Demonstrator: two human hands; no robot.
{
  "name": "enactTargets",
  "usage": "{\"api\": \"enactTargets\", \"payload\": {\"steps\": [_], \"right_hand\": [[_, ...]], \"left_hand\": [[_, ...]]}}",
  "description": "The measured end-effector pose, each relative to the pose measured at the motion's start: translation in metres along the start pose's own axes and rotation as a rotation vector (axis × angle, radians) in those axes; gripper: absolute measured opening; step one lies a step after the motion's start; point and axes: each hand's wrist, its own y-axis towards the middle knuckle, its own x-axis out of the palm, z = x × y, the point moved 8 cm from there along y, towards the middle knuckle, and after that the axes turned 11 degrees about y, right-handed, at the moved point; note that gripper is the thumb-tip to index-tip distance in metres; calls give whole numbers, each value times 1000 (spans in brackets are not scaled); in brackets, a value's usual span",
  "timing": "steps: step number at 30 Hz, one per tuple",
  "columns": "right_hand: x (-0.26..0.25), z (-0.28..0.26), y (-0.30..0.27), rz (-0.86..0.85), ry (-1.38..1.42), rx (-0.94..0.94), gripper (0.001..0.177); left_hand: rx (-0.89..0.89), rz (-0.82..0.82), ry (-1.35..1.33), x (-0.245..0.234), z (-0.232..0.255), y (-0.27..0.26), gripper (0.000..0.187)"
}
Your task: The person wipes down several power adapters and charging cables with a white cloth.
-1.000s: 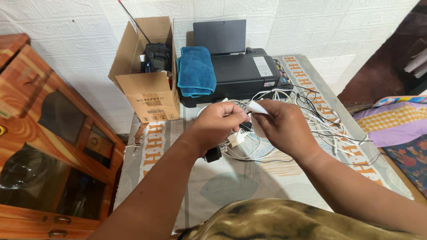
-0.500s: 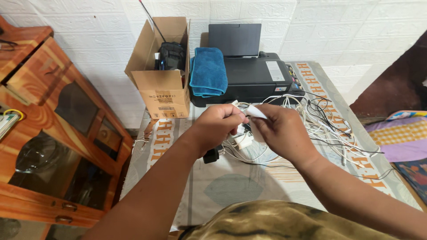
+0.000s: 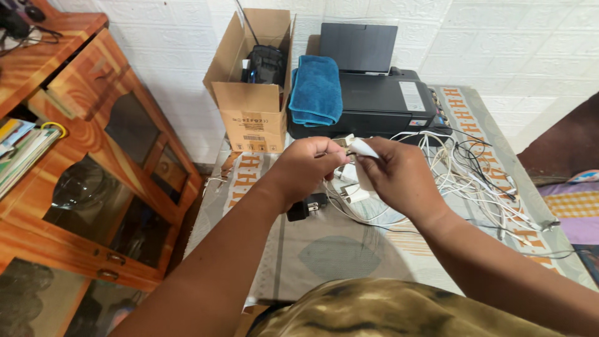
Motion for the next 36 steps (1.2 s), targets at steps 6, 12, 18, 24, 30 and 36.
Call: {"api": "enactTargets", "payload": {"steps": [6, 12, 18, 24, 30, 36], "right_hand": [[14, -11, 1, -15, 47, -138, 22], [21, -5, 8, 7, 2, -18, 21], [34, -8, 15, 22, -7, -13, 20], [44, -13, 15, 12, 33, -6, 21], [45, -19, 19, 30, -17, 34, 20], [52, -26, 26, 11, -41, 15, 19]], "left_hand": [[29, 3, 76, -12, 1, -1, 16], [-67, -18, 62, -26, -6, -1, 16], [30, 16, 109, -38, -4, 1, 18], [-20, -35, 104, -47, -12, 1, 18], [-62, -33, 41, -60, -15, 0, 21], [3, -46, -2, -65, -3, -1, 20]]}}
